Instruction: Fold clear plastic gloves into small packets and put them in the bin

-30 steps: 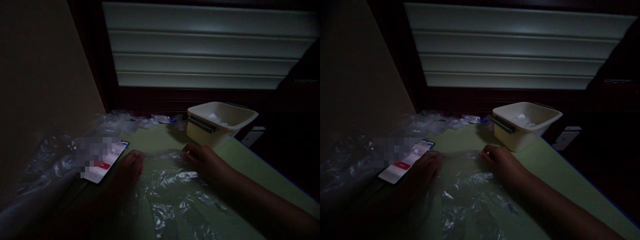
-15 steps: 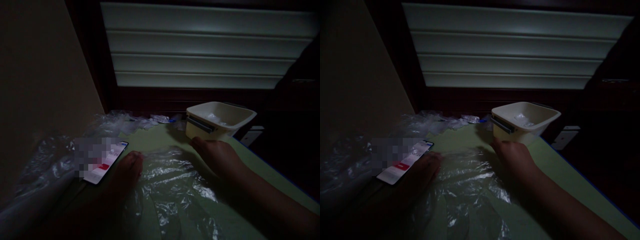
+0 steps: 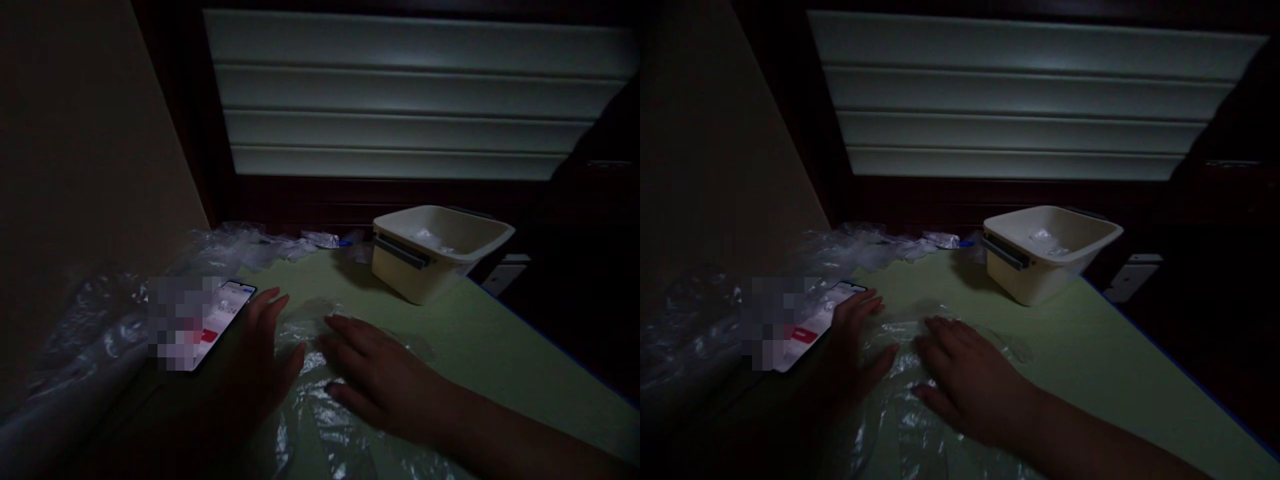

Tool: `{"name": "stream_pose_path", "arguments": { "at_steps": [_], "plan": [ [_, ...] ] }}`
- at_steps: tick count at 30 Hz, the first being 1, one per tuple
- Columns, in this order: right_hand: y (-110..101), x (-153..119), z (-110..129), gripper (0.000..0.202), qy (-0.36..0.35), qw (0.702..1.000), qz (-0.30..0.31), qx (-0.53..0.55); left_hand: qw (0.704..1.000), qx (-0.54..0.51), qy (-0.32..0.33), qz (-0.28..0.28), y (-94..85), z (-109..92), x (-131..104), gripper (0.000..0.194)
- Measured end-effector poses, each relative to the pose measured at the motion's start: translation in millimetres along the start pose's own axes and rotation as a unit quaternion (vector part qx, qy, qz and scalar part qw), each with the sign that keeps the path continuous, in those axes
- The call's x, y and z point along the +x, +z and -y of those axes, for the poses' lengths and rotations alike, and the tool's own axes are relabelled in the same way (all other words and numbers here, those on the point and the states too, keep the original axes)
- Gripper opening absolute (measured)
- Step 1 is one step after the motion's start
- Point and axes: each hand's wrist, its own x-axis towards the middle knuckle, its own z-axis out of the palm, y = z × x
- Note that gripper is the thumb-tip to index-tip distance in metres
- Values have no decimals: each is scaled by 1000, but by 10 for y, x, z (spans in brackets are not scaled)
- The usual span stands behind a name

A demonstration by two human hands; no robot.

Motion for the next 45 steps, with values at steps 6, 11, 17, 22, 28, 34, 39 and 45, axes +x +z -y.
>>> {"name": "stream_pose_path", "arguments": {
  "at_steps": [6, 11, 17, 22, 28, 34, 39, 45],
  "plan": [
    [16, -21, -110, 66, 48, 991, 109, 55, 968, 133, 212, 15, -90, -79, -50, 35],
    [17, -17, -127, 73, 53, 991, 108, 62, 963, 115, 203, 133, -61, -39, -132, 37],
    [46, 11, -151, 60, 80, 997, 16, -4, 965, 127, 185, 139, -16, 45, -144, 43],
    [-13, 73, -39, 48, 26, 998, -18, 48, 960, 141, 190, 151, 3, 69, -150, 54],
    [11, 83, -25, 63, 6, 994, 91, 60, 954, 186, 185, 142, 23, 88, -184, 62],
    [-29, 52, -153, 63, 37, 995, 93, 24, 948, 216, 155, 174, 13, 110, -201, 73],
    [-12, 118, -171, 43, 41, 999, 10, 32, 945, 215, 148, 200, -11, 93, -191, 72],
    [47, 272, -57, 45, -16, 999, 3, 49, 950, 199, 147, 189, -6, 106, -198, 73]
  ]
}}
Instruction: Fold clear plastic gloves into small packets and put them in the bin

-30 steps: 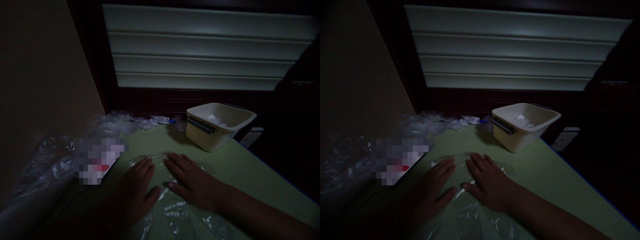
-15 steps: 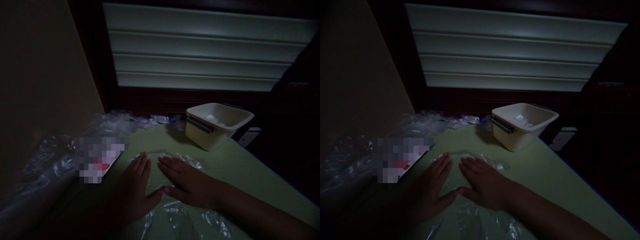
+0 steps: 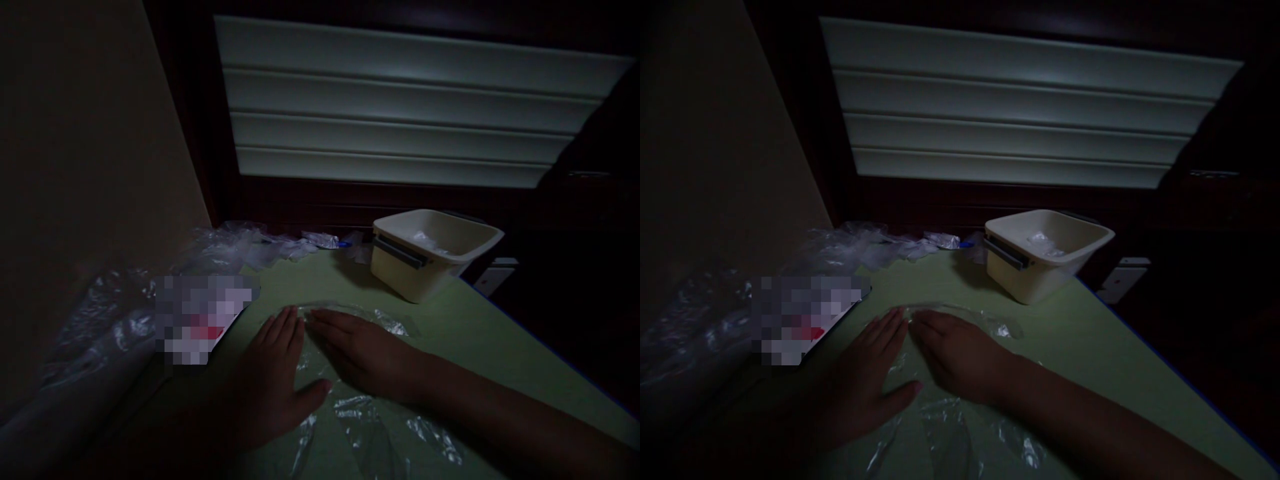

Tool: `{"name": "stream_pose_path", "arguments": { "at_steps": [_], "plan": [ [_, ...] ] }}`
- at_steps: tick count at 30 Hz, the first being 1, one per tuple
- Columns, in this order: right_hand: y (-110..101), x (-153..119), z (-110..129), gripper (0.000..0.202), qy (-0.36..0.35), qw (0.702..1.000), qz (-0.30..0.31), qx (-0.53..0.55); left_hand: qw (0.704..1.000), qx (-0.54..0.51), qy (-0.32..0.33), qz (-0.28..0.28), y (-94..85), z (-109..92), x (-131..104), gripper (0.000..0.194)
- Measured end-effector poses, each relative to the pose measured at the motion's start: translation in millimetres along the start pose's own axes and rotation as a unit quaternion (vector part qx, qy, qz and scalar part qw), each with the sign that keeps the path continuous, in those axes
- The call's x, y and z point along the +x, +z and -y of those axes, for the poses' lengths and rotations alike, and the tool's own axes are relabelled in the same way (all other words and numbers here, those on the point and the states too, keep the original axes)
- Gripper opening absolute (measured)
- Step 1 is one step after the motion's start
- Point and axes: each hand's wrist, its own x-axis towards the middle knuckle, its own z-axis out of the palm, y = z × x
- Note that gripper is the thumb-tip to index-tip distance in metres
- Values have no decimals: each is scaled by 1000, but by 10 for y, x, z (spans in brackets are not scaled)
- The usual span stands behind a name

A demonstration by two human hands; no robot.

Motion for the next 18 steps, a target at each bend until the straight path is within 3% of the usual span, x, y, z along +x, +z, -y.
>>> {"name": "stream_pose_path", "arguments": {
  "at_steps": [6, 18],
  "plan": [
    [79, 78, -152, 52, 31, 999, 4, -30, 1000, 7, 8, 22, -55, -14, 25, 72],
    [123, 40, -427, 67, 93, 993, 31, -69, 1000, 23, 15, -6, -14, -12, 10, 70]
  ]
}}
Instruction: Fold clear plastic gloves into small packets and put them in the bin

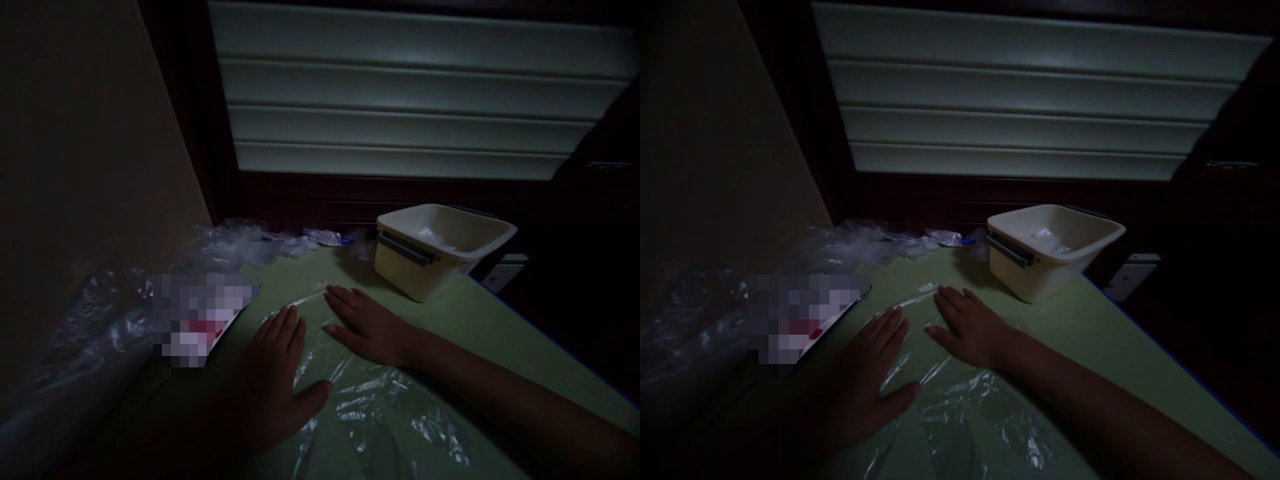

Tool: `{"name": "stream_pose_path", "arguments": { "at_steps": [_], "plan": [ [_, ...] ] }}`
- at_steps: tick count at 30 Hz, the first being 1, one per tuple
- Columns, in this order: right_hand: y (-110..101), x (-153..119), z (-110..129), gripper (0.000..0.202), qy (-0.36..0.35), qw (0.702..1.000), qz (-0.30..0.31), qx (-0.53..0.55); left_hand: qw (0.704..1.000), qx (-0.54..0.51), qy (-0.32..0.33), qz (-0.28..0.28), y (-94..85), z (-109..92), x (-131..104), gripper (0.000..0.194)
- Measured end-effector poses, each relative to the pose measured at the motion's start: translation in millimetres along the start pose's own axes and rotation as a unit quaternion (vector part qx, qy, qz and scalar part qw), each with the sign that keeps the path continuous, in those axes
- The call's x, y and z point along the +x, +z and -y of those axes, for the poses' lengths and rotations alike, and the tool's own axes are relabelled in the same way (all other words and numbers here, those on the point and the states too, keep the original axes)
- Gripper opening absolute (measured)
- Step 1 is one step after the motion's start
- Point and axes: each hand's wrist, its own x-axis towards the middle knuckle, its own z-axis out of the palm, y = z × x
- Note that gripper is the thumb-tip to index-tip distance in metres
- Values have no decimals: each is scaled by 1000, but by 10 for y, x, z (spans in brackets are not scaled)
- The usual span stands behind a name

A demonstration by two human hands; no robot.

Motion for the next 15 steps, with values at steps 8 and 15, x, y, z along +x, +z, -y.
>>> {"name": "stream_pose_path", "arguments": {
  "at_steps": [8, 15],
  "plan": [
    [36, -81, -201, 73, 82, 996, -4, -34, 1000, -1, -1, -2, -4, 12, 2, 70],
    [-23, -159, -219, 60, 148, 984, -58, -80, 1000, -1, -18, 7, 9, 15, 3, 70]
  ]
}}
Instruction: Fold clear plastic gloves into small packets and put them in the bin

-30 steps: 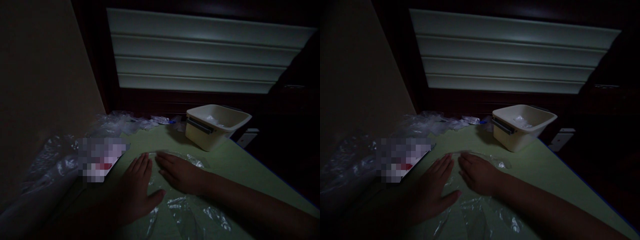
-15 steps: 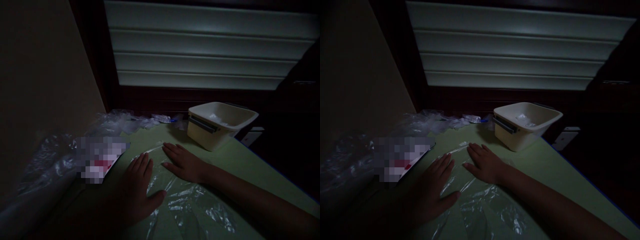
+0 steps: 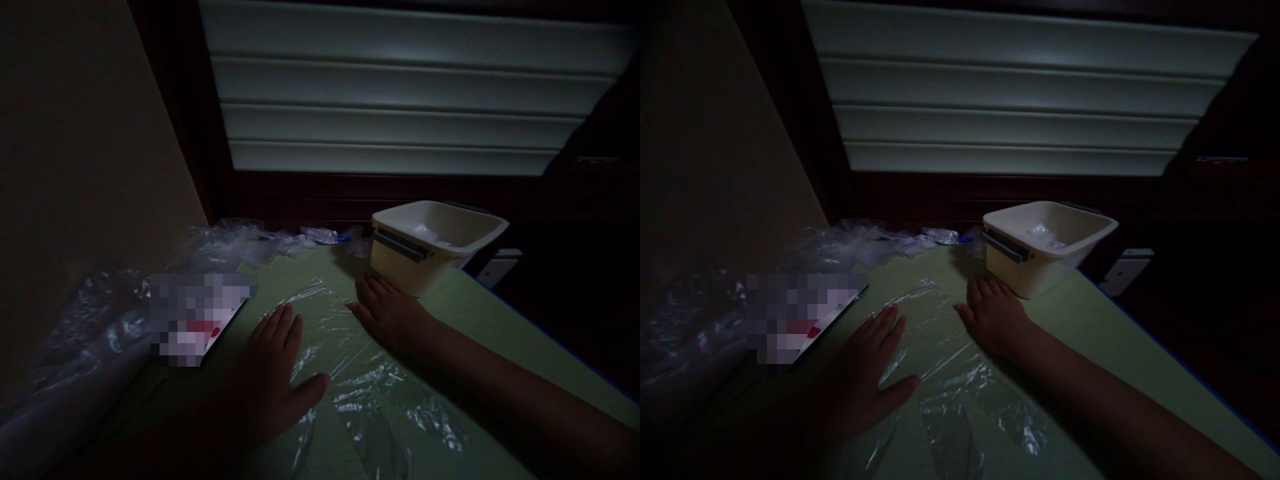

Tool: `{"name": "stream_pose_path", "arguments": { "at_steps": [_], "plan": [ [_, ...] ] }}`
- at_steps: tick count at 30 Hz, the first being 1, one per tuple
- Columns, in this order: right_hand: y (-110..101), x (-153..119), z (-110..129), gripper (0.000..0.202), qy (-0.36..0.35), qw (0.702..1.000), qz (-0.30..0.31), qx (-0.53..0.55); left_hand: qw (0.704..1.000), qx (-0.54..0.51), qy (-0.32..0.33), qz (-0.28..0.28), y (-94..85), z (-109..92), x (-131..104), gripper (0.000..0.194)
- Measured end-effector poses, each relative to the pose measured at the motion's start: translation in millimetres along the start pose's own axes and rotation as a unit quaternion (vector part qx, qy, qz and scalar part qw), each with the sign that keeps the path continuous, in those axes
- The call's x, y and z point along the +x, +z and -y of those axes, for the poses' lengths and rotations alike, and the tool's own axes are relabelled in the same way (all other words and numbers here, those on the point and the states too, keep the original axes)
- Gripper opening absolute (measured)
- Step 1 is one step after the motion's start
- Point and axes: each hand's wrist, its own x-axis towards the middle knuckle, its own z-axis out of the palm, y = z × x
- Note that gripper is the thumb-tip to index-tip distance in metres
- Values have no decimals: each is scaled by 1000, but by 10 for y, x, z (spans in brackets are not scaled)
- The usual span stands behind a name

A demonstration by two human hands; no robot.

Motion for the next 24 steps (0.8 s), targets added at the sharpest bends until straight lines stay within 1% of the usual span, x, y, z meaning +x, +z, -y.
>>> {"name": "stream_pose_path", "arguments": {
  "at_steps": [3, 6, 9, 11, 14, 17, 20, 24],
  "plan": [
    [-68, -22, 77, 53, 1, 1000, -31, -1, 1000, 9, -7, -8, 15, 3, -4, 71],
    [-140, -69, 237, 53, -45, 998, -37, 14, 1000, 18, -16, -20, 37, 13, -17, 69],
    [-164, -142, 401, 53, -110, 993, -11, 41, 999, 20, -26, -36, 70, 23, -31, 68],
    [-143, -178, 458, 52, -143, 988, 18, 63, 998, 20, -36, -44, 86, 24, -33, 69],
    [-94, -180, 445, 53, -157, 983, 43, 79, 998, 18, -34, -54, 78, 15, -16, 66],
    [-71, -135, 367, 53, -160, 982, 51, 83, 999, 7, -6, -54, 36, 1, 14, 58],
    [-73, -88, 287, 54, -169, 980, 62, 86, 999, -14, 17, -38, -14, -11, 38, 52],
    [-85, -58, 216, 54, -179, 977, 79, 85, 999, -41, 26, -5, -62, -13, 52, 50]
  ]
}}
